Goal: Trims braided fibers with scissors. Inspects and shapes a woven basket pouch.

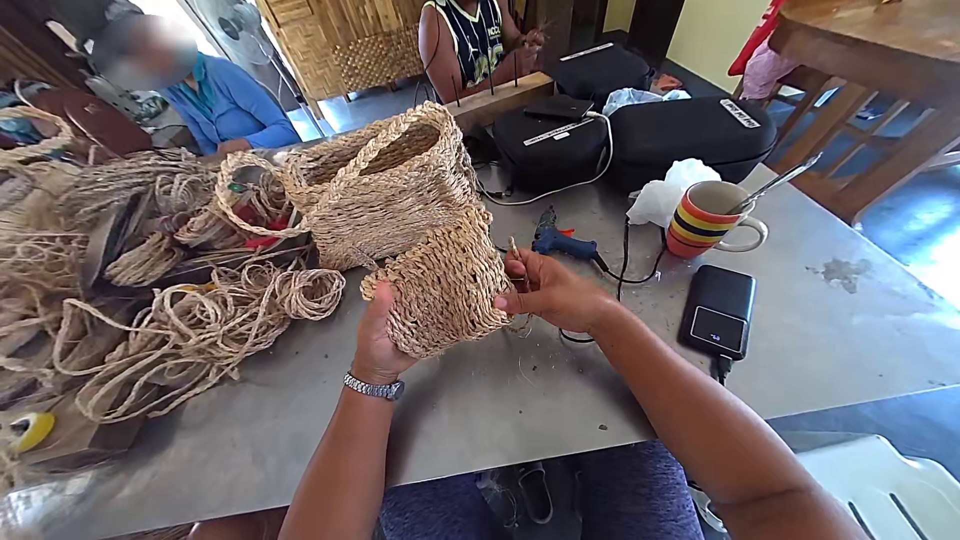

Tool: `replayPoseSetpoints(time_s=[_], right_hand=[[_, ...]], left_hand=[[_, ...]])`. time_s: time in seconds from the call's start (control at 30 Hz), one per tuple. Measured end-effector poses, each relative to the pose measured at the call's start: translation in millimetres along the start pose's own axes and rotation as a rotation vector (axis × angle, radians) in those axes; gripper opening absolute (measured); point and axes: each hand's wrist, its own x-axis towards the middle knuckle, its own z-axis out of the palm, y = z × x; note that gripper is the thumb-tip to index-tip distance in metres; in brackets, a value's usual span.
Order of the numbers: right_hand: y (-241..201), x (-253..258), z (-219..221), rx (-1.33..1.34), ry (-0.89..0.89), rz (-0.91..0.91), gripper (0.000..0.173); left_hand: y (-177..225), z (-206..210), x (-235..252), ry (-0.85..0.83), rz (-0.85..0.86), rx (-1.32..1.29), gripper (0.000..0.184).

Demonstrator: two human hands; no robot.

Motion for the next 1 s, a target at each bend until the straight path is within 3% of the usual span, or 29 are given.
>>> replayPoseSetpoints(time_s=[0.07, 0.13, 0.2, 0.4, 0.53, 0.67, 1.0], right_hand=[[-4, -4, -10, -0.038, -0.078, 0.043, 0.045], [-11, -7, -18, -0.056, -0.089, 0.038, 0.042], [-15, -6, -22, 0.001, -0.021, 0.009, 0.031], [-13, -2, -8, 0.026, 0.179, 0.052, 0.043], [-9, -1, -5, 0.102, 0.198, 0.065, 0.035], [-4, -5, -4, 0.127, 0.138, 0.112, 0.064], [-5, -2, 6, 0.177, 0.147, 0.043, 0.024]], left_hand=[[0, 3, -2, -0.016, -0.041, 0.114, 0.051], [-4, 5, -4, -0.052, -0.093, 0.221, 0.045], [-8, 3, -5, -0.129, -0.129, 0.241, 0.039], [-12, 4, -4, -0.294, -0.163, 0.111, 0.04], [-13, 8, -5, -0.136, -0.098, 0.066, 0.042], [-11, 13, -4, -0.04, -0.081, 0.047, 0.033], [-16, 20, -4, 0.091, -0.022, 0.025, 0.041]])
